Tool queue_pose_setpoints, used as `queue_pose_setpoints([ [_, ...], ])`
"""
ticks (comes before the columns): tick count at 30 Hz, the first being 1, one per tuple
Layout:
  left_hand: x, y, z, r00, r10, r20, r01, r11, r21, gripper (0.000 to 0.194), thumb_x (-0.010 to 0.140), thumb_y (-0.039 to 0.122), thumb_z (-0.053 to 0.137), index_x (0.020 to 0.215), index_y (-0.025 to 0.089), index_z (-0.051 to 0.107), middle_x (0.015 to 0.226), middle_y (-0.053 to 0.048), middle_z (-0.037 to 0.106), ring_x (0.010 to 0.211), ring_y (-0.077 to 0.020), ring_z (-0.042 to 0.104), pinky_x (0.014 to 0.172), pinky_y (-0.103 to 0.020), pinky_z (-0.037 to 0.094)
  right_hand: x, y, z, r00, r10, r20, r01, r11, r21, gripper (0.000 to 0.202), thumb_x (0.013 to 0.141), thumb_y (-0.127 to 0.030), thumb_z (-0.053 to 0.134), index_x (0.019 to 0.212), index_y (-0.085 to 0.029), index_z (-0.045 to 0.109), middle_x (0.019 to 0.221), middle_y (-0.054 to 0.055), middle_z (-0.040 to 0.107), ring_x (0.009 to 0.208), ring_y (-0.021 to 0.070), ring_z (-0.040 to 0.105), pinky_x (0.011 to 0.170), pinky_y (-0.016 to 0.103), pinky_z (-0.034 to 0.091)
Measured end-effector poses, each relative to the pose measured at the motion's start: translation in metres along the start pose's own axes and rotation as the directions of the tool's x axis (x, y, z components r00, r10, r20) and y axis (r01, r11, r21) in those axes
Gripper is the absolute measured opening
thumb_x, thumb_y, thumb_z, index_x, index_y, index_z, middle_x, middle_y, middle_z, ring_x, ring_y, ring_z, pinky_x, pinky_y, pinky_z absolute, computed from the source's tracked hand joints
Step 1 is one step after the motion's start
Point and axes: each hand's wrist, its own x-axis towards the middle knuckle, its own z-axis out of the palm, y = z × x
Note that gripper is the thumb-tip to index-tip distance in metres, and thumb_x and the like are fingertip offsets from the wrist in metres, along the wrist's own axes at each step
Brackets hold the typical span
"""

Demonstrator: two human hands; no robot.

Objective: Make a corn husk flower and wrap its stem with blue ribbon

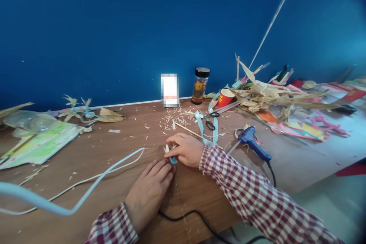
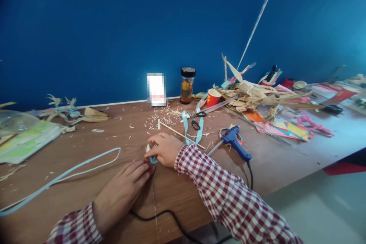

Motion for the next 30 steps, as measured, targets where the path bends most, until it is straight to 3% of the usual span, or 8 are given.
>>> queue_pose_setpoints([
  [7, 0.001, -0.004, -0.008, 0.997, -0.079, 0.028, 0.083, 0.971, -0.225, 0.041, 0.080, 0.009, 0.040, 0.116, 0.022, 0.053, 0.110, -0.008, 0.056, 0.099, -0.0192, 0.050, 0.086, -0.035, 0.044, -0.001, 0.014, 0.012, 0.995, 0.021, -0.099, -0.009, 0.993, 0.117, 0.019, 0.083, -0.027, 0.052, 0.090, -0.028, 0.069, 0.111, 0.002, 0.054, 0.104, 0.0170, 0.045, 0.090, 0.033, 0.037],
  [11, 0.006, -0.015, -0.013, 0.977, -0.214, -0.008, 0.182, 0.852, -0.491, 0.033, 0.084, 0.018, 0.038, 0.109, 0.023, 0.058, 0.104, -0.007, 0.061, 0.095, -0.0175, 0.055, 0.083, -0.031, 0.045, 0.001, 0.018, 0.015, 0.995, -0.006, -0.096, 0.015, 0.996, 0.092, 0.018, 0.083, -0.028, 0.052, 0.085, -0.028, 0.069, 0.106, 0.002, 0.057, 0.101, 0.0161, 0.045, 0.088, 0.030, 0.038],
  [14, 0.015, -0.022, -0.013, 0.872, -0.485, 0.067, 0.400, 0.626, -0.670, 0.023, 0.081, 0.031, 0.045, 0.092, 0.020, 0.062, 0.086, -0.005, 0.066, 0.081, -0.0190, 0.061, 0.071, -0.032, 0.049, 0.001, 0.016, 0.011, 0.994, -0.045, -0.098, 0.050, 0.998, 0.047, 0.019, 0.084, -0.024, 0.050, 0.085, -0.026, 0.069, 0.103, 0.002, 0.058, 0.099, 0.0171, 0.046, 0.087, 0.030, 0.038],
  [16, 0.024, -0.024, -0.012, 0.758, -0.601, 0.252, 0.521, 0.327, -0.788, 0.025, 0.076, 0.038, 0.053, 0.089, 0.018, 0.058, 0.074, -0.004, 0.066, 0.067, -0.0182, 0.062, 0.057, -0.029, 0.050, 0.001, 0.013, 0.006, 0.991, -0.075, -0.112, 0.078, 0.997, 0.027, 0.020, 0.084, -0.020, 0.048, 0.086, -0.025, 0.068, 0.099, 0.002, 0.059, 0.098, 0.0174, 0.046, 0.086, 0.030, 0.038],
  [18, 0.033, -0.026, -0.011, 0.689, -0.594, 0.417, 0.529, 0.018, -0.848, 0.031, 0.067, 0.039, 0.062, 0.086, 0.016, 0.053, 0.072, -0.003, 0.066, 0.062, -0.0163, 0.062, 0.054, -0.028, 0.050, 0.001, 0.011, 0.000, 0.985, -0.099, -0.138, 0.104, 0.994, 0.028, 0.023, 0.083, -0.016, 0.046, 0.088, -0.024, 0.067, 0.096, 0.002, 0.061, 0.096, 0.0171, 0.047, 0.085, 0.030, 0.038],
  [20, 0.040, -0.028, -0.012, 0.676, -0.553, 0.488, 0.487, -0.162, -0.858, 0.037, 0.059, 0.036, 0.070, 0.083, 0.017, 0.049, 0.072, -0.001, 0.066, 0.062, -0.0144, 0.062, 0.056, -0.027, 0.051, 0.001, 0.010, -0.006, 0.979, -0.113, -0.167, 0.122, 0.992, 0.042, 0.025, 0.083, -0.013, 0.045, 0.090, -0.023, 0.066, 0.094, 0.002, 0.062, 0.093, 0.0166, 0.048, 0.084, 0.029, 0.039],
  [26, 0.051, -0.031, -0.014, 0.698, -0.514, 0.499, 0.475, -0.191, -0.859, 0.036, 0.056, 0.030, 0.074, 0.079, 0.016, 0.050, 0.061, 0.002, 0.065, 0.056, -0.0111, 0.061, 0.053, -0.021, 0.048, 0.001, 0.009, -0.016, 0.970, -0.128, -0.207, 0.147, 0.986, 0.081, 0.024, 0.084, -0.013, 0.044, 0.093, -0.021, 0.065, 0.092, 0.001, 0.065, 0.088, 0.0160, 0.050, 0.084, 0.030, 0.039],
  [30, 0.051, -0.030, -0.010, 0.673, -0.508, 0.538, 0.442, -0.307, -0.843, 0.033, 0.055, 0.022, 0.075, 0.078, 0.016, 0.053, 0.059, 0.003, 0.065, 0.054, -0.0095, 0.060, 0.052, -0.019, 0.048, 0.001, 0.004, -0.013, 0.965, -0.107, -0.239, 0.151, 0.973, 0.175, 0.022, 0.087, -0.019, 0.043, 0.091, -0.020, 0.064, 0.090, 0.002, 0.066, 0.087, 0.0154, 0.052, 0.085, 0.031, 0.039],
])
